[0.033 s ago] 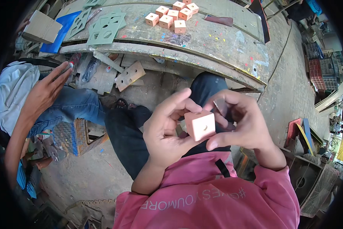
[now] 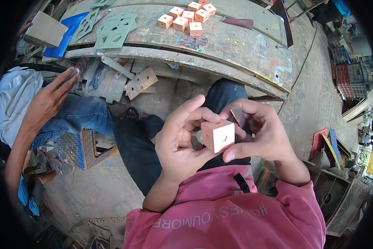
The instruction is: The person inserts a small wooden dowel into a pre-drilled hole in a small wooden block. They then use a sanding block to smooth the surface of the block. The person repeats this process with multiple blocks.
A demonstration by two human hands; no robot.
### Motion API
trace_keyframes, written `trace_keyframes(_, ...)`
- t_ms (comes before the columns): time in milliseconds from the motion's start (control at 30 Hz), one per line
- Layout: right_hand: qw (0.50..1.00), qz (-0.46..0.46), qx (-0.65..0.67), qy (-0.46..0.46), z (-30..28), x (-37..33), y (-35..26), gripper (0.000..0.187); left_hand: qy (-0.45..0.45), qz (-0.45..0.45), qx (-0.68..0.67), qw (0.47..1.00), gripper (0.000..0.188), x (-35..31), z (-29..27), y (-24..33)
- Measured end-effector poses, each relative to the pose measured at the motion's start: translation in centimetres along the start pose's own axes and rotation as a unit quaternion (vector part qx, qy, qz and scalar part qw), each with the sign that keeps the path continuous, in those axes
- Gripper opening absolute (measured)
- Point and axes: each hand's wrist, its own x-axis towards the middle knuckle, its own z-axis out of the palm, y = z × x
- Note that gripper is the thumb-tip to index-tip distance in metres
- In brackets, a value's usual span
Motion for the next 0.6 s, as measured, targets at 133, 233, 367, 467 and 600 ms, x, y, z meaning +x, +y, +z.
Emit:
trace_keyframes(133,0.999,0.029,0.039,-0.020,-0.1,0.1,0.7,0.033,-0.006,-0.001,-0.016,1.000,0.080,0.1,-0.2,-0.2)
trace_keyframes(233,0.996,0.053,0.068,-0.022,0.1,-0.1,0.5,0.032,-0.022,0.003,-0.030,0.999,0.082,0.0,-0.4,-0.4)
trace_keyframes(367,0.996,-0.050,0.072,0.030,0.1,-0.1,1.6,0.032,-0.014,0.015,-0.049,0.999,0.088,0.3,0.1,-0.5)
trace_keyframes(467,0.987,-0.137,-0.026,0.080,0.3,-0.4,0.9,0.034,-0.022,-0.025,-0.078,0.996,0.088,0.5,0.0,-0.1)
trace_keyframes(600,0.957,-0.219,-0.171,0.078,-0.5,-0.1,1.4,0.041,-0.078,-0.051,-0.143,0.985,0.075,0.5,-0.7,-0.8)
